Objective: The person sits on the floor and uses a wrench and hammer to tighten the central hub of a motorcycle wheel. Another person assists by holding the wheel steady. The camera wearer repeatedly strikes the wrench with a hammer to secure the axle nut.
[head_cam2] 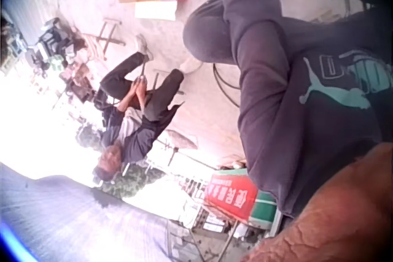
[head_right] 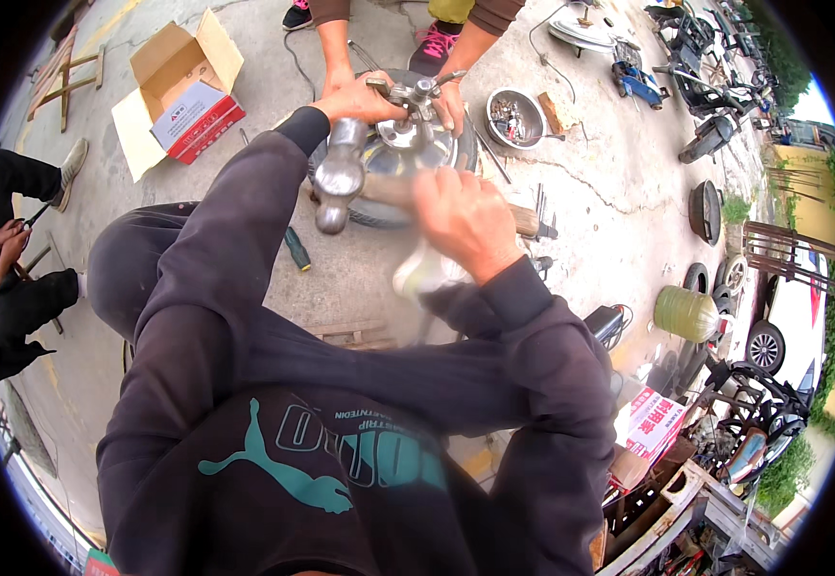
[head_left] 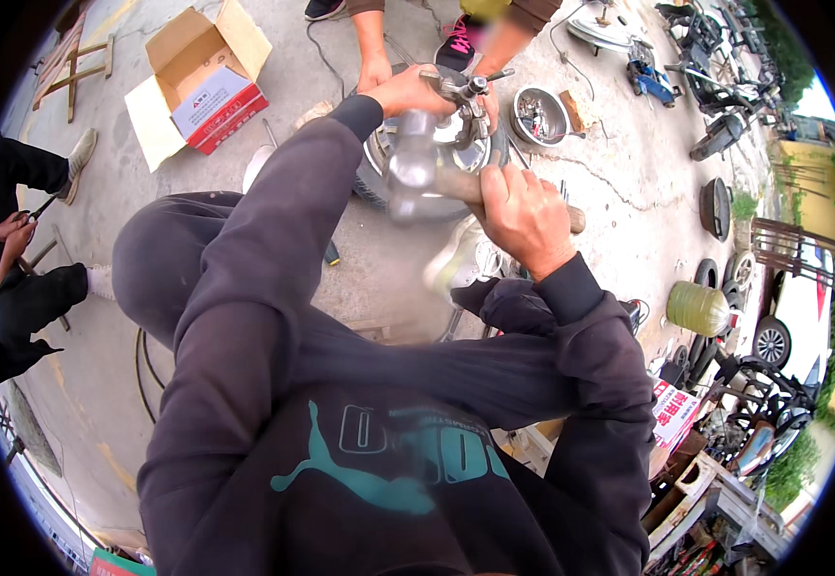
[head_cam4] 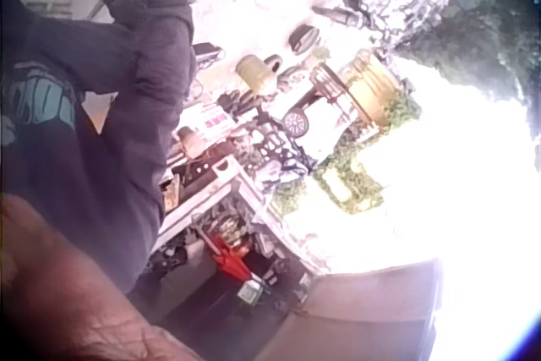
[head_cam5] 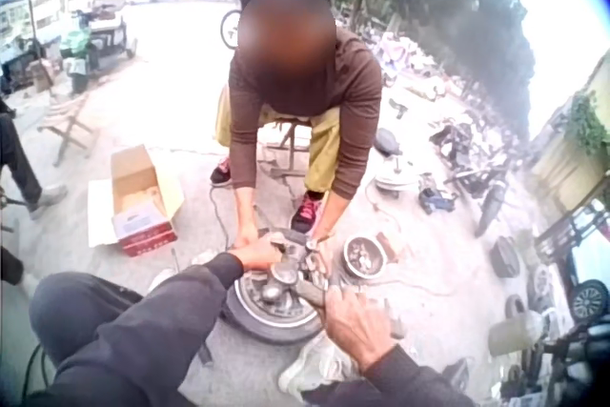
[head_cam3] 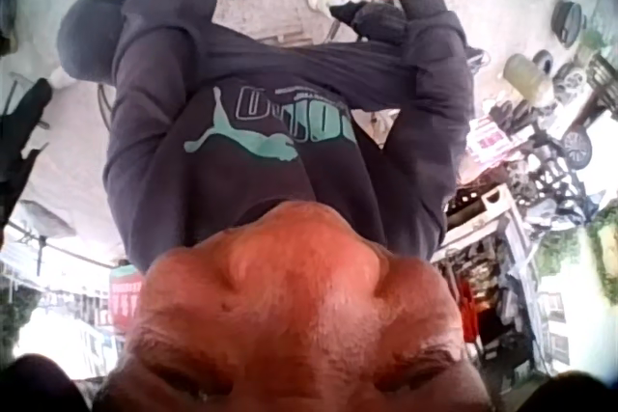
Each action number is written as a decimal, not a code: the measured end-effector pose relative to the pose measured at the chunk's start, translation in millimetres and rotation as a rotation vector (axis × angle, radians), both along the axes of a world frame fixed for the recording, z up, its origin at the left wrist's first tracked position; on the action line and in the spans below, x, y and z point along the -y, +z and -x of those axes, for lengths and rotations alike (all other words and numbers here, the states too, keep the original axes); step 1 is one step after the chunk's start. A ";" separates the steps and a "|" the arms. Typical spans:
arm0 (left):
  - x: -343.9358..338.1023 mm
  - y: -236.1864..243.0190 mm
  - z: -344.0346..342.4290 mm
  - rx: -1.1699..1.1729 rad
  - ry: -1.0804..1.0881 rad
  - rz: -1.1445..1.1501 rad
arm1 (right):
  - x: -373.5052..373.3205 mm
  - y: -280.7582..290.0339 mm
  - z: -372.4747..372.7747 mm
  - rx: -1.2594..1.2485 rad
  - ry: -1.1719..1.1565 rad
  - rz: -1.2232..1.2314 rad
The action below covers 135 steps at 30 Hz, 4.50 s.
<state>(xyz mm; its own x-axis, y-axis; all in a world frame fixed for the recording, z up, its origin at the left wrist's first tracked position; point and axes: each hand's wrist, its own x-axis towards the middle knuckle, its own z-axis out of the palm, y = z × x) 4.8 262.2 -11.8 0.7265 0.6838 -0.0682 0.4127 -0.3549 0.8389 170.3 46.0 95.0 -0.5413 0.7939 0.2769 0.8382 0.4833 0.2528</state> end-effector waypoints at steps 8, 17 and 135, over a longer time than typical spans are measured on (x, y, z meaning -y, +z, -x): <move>7.4 16.6 6.4 -0.033 0.045 0.138 | 21.9 23.8 25.0 0.098 0.033 -0.096; -2.5 21.6 8.9 -0.017 0.005 0.114 | -18.2 16.8 3.9 -0.173 -0.281 0.026; -45.6 -1.1 14.9 -0.412 0.019 0.039 | 152.7 -218.4 -225.3 -0.449 -1.202 0.642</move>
<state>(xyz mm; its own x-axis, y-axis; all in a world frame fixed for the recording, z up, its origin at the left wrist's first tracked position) -10.1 307.9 -12.9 0.6204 0.6880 -0.3765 0.7229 -0.3154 0.6147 395.6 -106.7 -123.5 0.5713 0.7496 -0.3342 0.7617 -0.6359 -0.1243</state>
